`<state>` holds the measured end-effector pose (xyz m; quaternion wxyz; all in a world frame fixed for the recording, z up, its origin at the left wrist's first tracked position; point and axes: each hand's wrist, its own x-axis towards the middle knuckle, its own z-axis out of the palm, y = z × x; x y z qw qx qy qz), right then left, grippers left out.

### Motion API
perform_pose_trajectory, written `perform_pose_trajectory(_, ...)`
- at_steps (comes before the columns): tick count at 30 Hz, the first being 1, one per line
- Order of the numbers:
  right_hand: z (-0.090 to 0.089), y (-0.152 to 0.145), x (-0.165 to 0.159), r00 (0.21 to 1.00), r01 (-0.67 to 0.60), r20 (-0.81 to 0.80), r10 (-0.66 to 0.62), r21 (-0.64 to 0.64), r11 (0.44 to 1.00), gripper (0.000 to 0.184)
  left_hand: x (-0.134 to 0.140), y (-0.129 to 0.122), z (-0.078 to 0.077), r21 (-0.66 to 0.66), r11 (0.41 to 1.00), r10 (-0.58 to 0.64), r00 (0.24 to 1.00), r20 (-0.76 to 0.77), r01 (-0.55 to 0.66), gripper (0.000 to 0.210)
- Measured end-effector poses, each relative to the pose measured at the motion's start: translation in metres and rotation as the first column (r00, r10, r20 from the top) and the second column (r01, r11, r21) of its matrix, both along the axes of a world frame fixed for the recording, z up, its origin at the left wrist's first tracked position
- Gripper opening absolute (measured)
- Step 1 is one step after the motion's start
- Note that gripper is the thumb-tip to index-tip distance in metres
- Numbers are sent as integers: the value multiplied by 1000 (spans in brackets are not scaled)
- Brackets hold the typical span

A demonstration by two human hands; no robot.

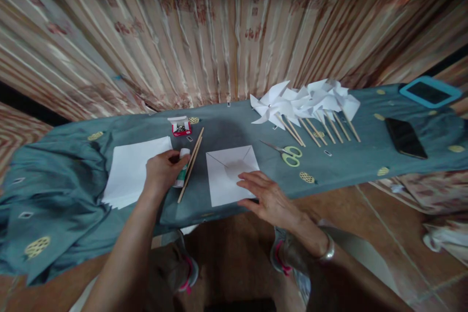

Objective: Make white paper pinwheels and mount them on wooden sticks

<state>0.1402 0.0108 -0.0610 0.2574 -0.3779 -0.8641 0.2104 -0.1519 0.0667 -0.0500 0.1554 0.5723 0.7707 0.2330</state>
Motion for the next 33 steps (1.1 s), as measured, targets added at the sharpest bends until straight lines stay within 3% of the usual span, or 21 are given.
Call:
perform_pose_trajectory(5, -1, -3, 3, 998, 2, 56, -2, 11, 1000, 39, -1, 2, 1, 27, 995, -88, 985, -145, 93, 33)
perform_pose_trajectory(9, 0, -4, 4, 999, 13, 30, -13, 21, 1000, 34, 7, -7, 9, 218, 963, -128, 979, -156, 161, 39)
perform_pose_trajectory(11, 2, -4, 5, 999, 22, 26, -23, 39, 999, 32, 21, -19, 11, 346, 901, -236, 965, -116, 262, 38)
perform_pose_trajectory(13, 2, -2, 7, 999, 33, 27, -34, 53, 998, 31, 39, -34, 9, 390, 801, -460, 884, -83, 454, 32)
perform_pose_trajectory(15, 1, -1, 10, 999, 44, 27, -45, 53, 998, 31, 57, -51, 3, 371, 709, -631, 774, -44, 600, 28)
perform_pose_trajectory(18, -2, -1, 14, 998, 53, 25, -54, 39, 998, 30, 73, -67, -8, 317, 651, -727, 687, -2, 690, 33)
perform_pose_trajectory(24, -4, 0, 16, 999, 44, 22, -45, 18, 999, 33, 72, -70, -18, 280, 659, -725, 688, -10, 698, 31)
perform_pose_trajectory(33, 0, 2, 26, 998, 44, 36, -43, -29, 999, 42, 75, -74, -10, 297, 599, -741, 655, -147, 744, 20)
